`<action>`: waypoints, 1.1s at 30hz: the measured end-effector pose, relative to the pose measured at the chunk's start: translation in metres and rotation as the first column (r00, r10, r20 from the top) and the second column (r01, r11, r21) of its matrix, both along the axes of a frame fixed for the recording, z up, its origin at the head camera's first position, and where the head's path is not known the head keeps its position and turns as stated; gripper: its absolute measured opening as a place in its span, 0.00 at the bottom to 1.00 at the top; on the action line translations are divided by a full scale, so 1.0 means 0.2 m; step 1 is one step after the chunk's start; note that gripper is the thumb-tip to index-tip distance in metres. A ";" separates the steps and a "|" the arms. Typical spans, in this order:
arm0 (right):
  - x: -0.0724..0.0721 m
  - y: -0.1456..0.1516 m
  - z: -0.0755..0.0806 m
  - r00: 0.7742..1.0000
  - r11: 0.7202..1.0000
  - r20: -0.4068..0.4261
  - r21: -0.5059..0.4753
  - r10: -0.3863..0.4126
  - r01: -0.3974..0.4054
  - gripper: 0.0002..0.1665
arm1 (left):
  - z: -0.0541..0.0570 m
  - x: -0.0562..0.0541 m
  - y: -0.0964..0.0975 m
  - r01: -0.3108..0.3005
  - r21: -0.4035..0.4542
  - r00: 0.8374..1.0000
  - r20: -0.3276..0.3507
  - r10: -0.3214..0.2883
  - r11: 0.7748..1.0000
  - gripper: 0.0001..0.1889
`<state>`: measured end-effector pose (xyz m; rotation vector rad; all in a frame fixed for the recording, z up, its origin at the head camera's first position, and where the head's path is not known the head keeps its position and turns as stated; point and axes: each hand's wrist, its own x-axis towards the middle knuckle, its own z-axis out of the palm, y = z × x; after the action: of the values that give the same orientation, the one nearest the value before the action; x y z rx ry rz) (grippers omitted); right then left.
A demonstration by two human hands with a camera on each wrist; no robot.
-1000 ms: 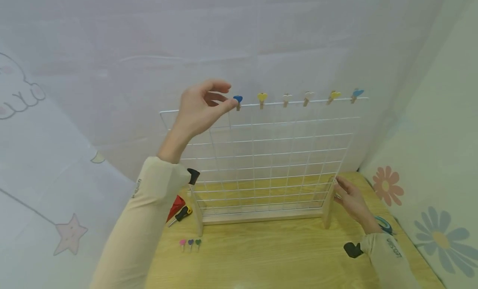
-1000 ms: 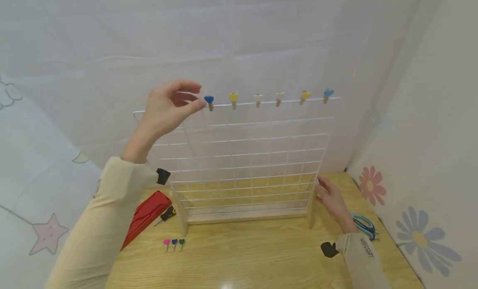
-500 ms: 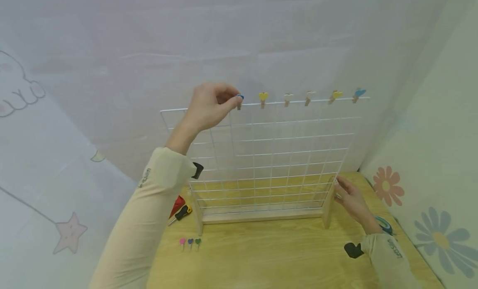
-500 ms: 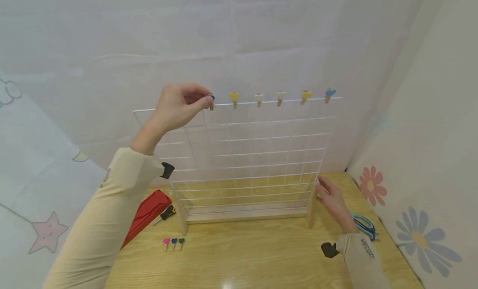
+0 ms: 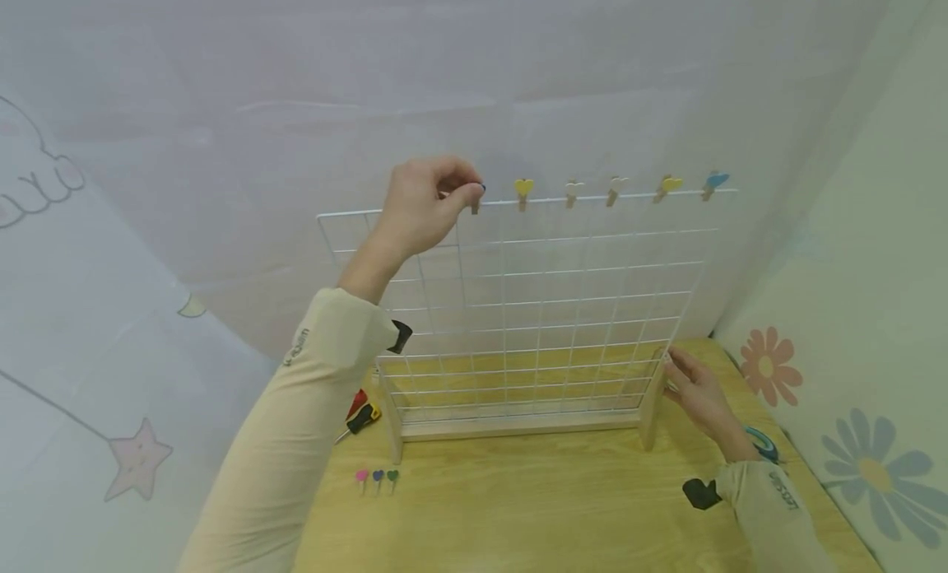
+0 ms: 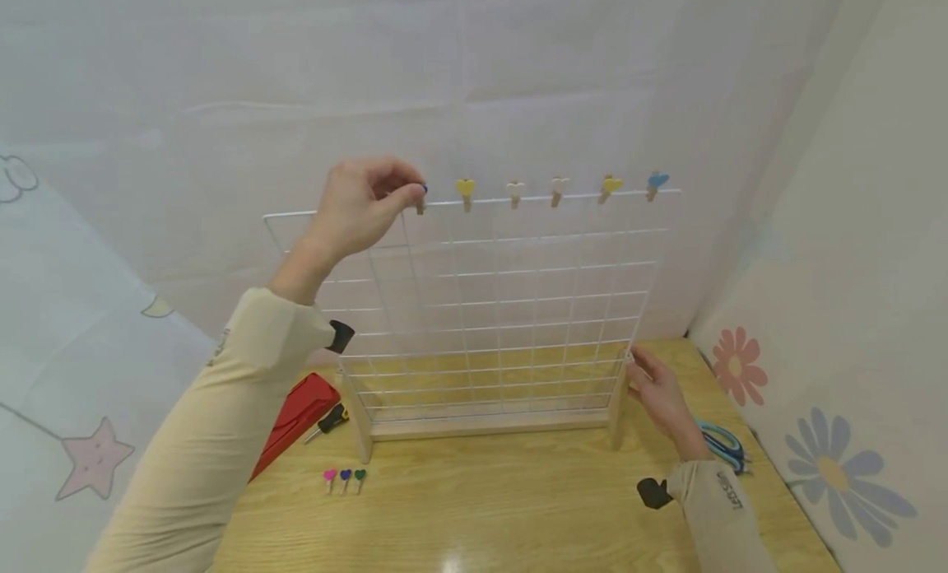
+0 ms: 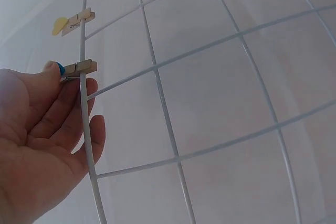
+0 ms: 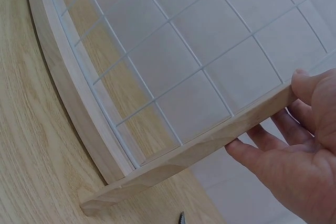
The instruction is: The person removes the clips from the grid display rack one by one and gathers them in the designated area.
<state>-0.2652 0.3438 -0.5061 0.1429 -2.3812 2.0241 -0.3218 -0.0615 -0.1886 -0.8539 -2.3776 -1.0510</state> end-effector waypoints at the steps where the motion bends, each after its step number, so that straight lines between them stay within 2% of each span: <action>1: 0.00 0.00 0.00 1.000 1.000 -0.001 0.000 0.002 -0.002 0.40 | 0.00 0.00 0.00 -0.008 0.006 1.000 -0.002 0.008 1.000 0.04; 8: -0.01 0.00 -0.01 1.000 1.000 -0.013 -0.022 0.000 0.000 0.40 | 0.00 0.01 0.01 -0.044 0.042 0.999 -0.011 0.044 0.998 0.04; 18: -0.01 -0.01 -0.02 1.000 1.000 0.006 -0.030 -0.003 0.003 0.39 | -0.03 0.01 0.01 -0.065 0.104 0.997 -0.025 0.068 0.992 0.05; 23: -0.02 -0.01 -0.02 1.000 1.000 0.020 -0.005 -0.005 0.006 0.40 | -0.03 0.01 0.01 -0.064 0.182 0.996 -0.044 0.073 0.981 0.05; 26: -0.02 -0.01 -0.03 1.000 1.000 0.016 -0.010 -0.001 0.001 0.40 | -0.02 0.01 0.01 -0.029 0.246 0.998 -0.039 0.040 0.969 0.06; 29: -0.02 -0.01 -0.02 1.000 1.000 0.006 -0.018 0.011 -0.011 0.40 | -0.01 0.02 0.00 0.030 0.310 0.999 -0.025 -0.023 0.950 0.06; 33: -0.02 -0.01 -0.02 1.000 1.000 -0.003 -0.016 0.015 -0.016 0.40 | -0.03 0.05 -0.02 0.115 0.374 0.993 -0.067 -0.097 0.920 0.07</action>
<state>-0.2697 0.3422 -0.5092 0.1648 -2.3685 2.0478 -0.3127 -0.0653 -0.1954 -0.8566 -2.0098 -1.4549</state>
